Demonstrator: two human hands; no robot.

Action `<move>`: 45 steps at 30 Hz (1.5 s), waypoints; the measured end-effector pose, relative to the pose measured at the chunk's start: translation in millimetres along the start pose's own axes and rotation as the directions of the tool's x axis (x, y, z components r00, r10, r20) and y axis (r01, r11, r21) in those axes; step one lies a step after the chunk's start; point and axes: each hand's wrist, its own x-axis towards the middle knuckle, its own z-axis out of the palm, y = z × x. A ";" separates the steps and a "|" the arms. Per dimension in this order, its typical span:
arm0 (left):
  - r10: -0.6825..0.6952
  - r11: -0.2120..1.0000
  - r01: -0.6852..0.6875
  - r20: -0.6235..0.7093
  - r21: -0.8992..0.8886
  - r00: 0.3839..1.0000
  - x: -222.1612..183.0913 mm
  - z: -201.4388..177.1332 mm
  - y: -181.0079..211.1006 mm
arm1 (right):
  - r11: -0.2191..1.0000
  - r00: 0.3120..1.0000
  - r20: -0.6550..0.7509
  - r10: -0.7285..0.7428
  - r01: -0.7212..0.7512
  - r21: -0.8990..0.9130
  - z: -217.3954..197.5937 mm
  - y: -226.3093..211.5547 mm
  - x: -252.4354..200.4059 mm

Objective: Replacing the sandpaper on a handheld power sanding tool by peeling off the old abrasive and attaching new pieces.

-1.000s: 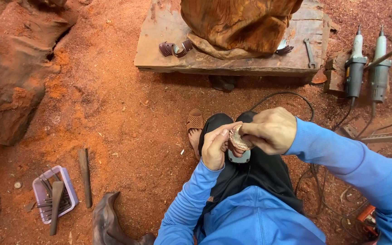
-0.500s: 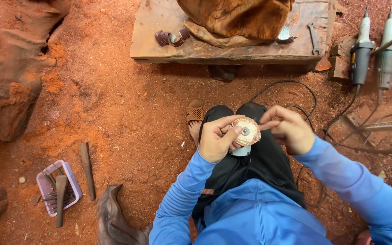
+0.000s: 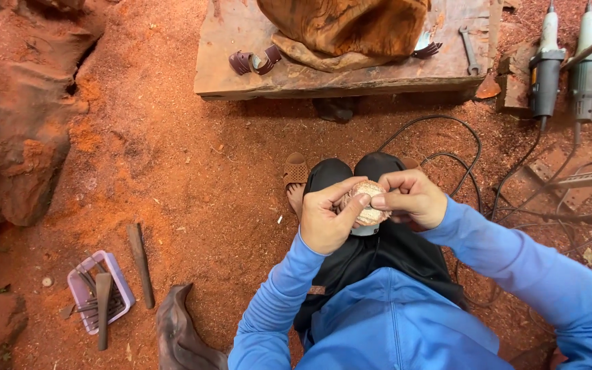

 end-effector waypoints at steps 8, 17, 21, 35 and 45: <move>-0.169 0.950 0.161 -0.005 -0.267 0.986 3.0 6.5 1.2 | 0.967 0.992 -0.115 -0.057 0.026 -0.255 -4.9 -1.4 1.0; 0.332 0.936 -0.336 0.053 0.103 0.942 9.0 0.2 92.9 | 0.837 0.901 0.140 -0.411 0.434 -0.333 29.1 -82.2 -30.0; 0.398 0.896 -0.408 0.093 0.177 0.913 5.3 1.4 100.6 | 0.793 0.840 0.130 -0.526 0.540 -0.281 27.0 -68.7 -31.3; 0.798 0.469 -0.652 0.029 0.595 0.601 -69.5 62.8 35.8 | 0.791 0.940 -0.338 0.050 0.169 0.588 -48.6 88.1 -118.6; 0.115 0.981 0.005 -0.603 0.194 0.790 -119.7 -117.6 -69.5 | 0.945 0.940 -0.305 0.150 -0.045 0.324 -85.8 131.3 -129.6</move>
